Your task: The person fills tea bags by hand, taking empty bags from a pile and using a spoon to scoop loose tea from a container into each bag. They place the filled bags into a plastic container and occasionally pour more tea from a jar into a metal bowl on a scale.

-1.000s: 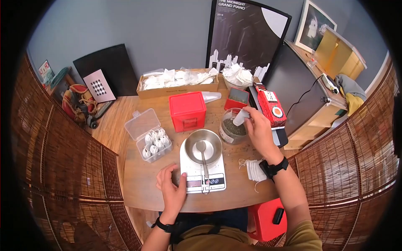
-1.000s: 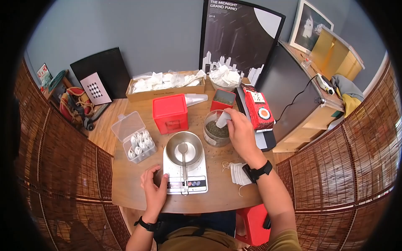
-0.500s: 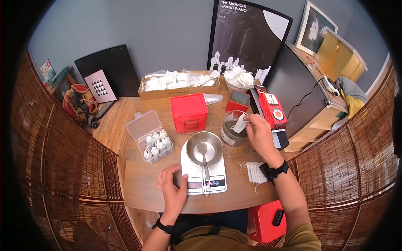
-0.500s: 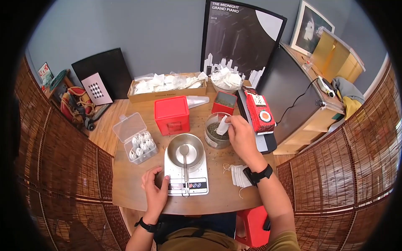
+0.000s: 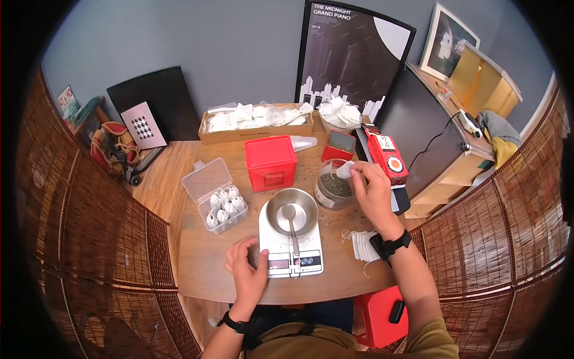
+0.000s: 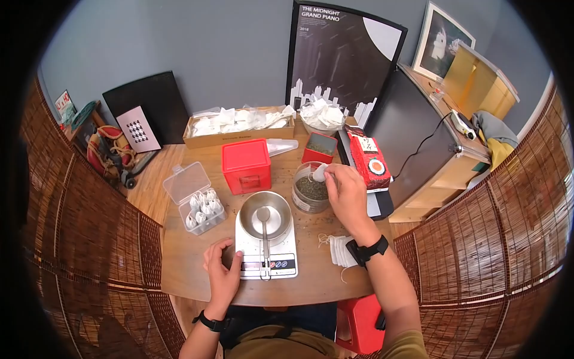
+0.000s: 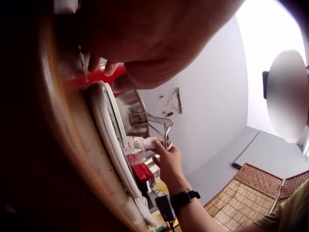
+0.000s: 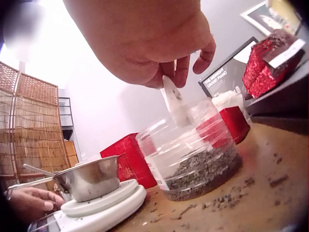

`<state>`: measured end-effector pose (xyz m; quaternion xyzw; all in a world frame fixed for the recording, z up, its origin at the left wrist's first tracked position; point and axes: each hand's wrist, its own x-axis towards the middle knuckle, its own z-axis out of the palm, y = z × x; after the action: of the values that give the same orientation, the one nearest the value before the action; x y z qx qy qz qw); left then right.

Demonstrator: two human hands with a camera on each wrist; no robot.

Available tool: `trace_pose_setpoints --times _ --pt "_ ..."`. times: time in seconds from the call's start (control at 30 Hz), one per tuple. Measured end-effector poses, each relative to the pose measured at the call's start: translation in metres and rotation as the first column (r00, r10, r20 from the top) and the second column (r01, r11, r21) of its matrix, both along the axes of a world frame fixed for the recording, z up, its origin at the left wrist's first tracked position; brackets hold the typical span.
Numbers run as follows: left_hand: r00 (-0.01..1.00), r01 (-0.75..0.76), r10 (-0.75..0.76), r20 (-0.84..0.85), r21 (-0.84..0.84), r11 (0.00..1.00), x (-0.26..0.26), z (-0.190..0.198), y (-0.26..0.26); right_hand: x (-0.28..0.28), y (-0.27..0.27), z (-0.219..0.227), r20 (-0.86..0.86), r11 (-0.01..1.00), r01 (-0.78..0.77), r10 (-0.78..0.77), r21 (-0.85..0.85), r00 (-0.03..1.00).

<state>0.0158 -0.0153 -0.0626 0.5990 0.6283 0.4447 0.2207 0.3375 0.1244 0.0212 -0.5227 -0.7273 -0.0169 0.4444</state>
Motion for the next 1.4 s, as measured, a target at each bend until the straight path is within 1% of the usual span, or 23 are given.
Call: trace_pose_setpoints --times 0.1,0.17,0.2,0.27,0.3,0.37,0.4,0.47,0.5,0.57,0.6,0.67,0.7,0.77,0.9,1.0,1.1,1.13,1.2,1.23,1.3,1.33,1.4 --pt "1.000 -0.005 0.005 -0.004 -0.008 1.000 0.000 0.000 -0.001 -0.002 -0.002 0.005 0.061 0.999 -0.012 0.015 -0.049 0.998" --pt "1.000 0.002 -0.002 -0.005 -0.007 1.000 0.002 0.003 -0.001 -0.005 -0.002 0.006 0.011 0.998 0.007 -0.008 0.058 1.000" --pt "1.000 -0.002 0.002 -0.007 -0.006 1.000 0.001 0.005 0.000 -0.003 -0.003 0.006 0.011 0.998 0.006 -0.007 0.059 1.000" --pt "1.000 -0.006 0.006 -0.010 -0.007 1.000 0.000 0.003 -0.001 -0.001 -0.005 0.003 0.014 0.985 0.004 -0.002 -0.170 1.000" --pt "1.000 -0.001 0.001 -0.011 -0.006 1.000 0.000 0.002 -0.001 -0.002 -0.006 0.002 0.012 0.985 0.007 -0.005 -0.172 1.000" --pt "1.000 0.000 0.000 -0.007 -0.003 1.000 0.001 0.003 0.000 -0.006 -0.005 0.004 -0.046 0.999 0.013 -0.012 0.036 0.999" --pt "1.000 -0.005 0.005 -0.006 -0.003 1.000 0.000 0.003 -0.001 -0.006 -0.005 0.005 -0.047 0.999 0.009 -0.007 0.035 0.999" --pt "1.000 -0.003 0.003 -0.004 -0.003 1.000 0.000 0.003 -0.002 -0.004 -0.009 0.006 -0.046 0.977 0.006 -0.016 -0.211 0.999" --pt "1.000 0.003 -0.003 0.001 0.004 1.000 0.001 0.003 0.000 -0.003 -0.010 0.007 -0.045 0.978 0.011 -0.021 -0.209 0.999" --pt "1.000 -0.003 0.003 0.003 0.003 1.000 0.001 0.003 0.000 -0.007 -0.009 0.006 -0.087 0.999 0.013 -0.017 -0.040 0.996" --pt "1.000 -0.009 0.009 0.002 -0.002 1.000 0.000 0.003 -0.001 -0.007 -0.009 0.005 -0.089 0.999 0.010 -0.014 -0.043 0.996" --pt "1.000 -0.006 0.006 -0.002 -0.004 1.000 0.001 0.003 -0.002 -0.004 -0.010 0.003 -0.100 0.987 -0.009 -0.007 -0.161 0.995" --pt "1.000 -0.006 0.006 -0.001 0.000 1.000 0.001 0.003 0.000 -0.002 -0.011 0.005 -0.099 0.987 -0.005 -0.010 -0.159 0.995" --pt "1.000 -0.013 0.013 -0.001 0.004 1.000 0.001 0.000 0.001 -0.003 -0.011 0.005 -0.059 0.999 0.013 -0.016 -0.045 0.998" --pt "1.000 0.004 -0.004 0.001 -0.008 1.000 0.001 0.004 0.000 -0.001 -0.014 0.005 -0.074 0.996 0.023 -0.030 -0.091 0.997" --pt "1.000 -0.004 0.004 -0.004 -0.010 1.000 0.000 0.002 -0.001 0.001 -0.015 0.002 -0.005 0.995 0.023 -0.023 -0.099 1.000" --pt "1.000 0.004 -0.004 0.013 0.011 1.000 0.000 -0.002 0.001 -0.004 -0.014 0.003 -0.074 0.996 0.026 -0.020 0.087 0.997" --pt "1.000 0.001 -0.001 0.013 0.009 1.000 0.000 -0.001 0.001 -0.002 -0.014 0.004 -0.074 0.996 0.023 -0.017 0.084 0.997" --pt "1.000 -0.006 0.006 0.003 -0.008 1.000 0.001 0.002 -0.002 0.004 -0.016 0.006 -0.006 0.982 0.010 -0.011 -0.190 1.000" --pt "1.000 0.002 -0.002 0.003 -0.010 1.000 0.001 0.001 -0.001 0.004 -0.019 0.009 -0.007 0.981 0.018 -0.019 -0.192 1.000" --pt "1.000 -0.004 0.004 0.016 0.003 1.000 0.000 -0.001 0.000 -0.001 -0.021 0.015 0.040 0.996 0.029 -0.032 0.088 0.999" --pt "1.000 0.000 0.000 0.015 -0.002 1.000 -0.001 -0.001 0.000 0.001 -0.021 0.014 0.039 0.996 0.032 -0.035 0.083 0.999" --pt "1.000 0.007 -0.007 0.001 0.000 1.000 0.000 -0.002 0.000 0.007 -0.026 0.011 -0.088 0.986 0.002 -0.017 -0.169 0.996"
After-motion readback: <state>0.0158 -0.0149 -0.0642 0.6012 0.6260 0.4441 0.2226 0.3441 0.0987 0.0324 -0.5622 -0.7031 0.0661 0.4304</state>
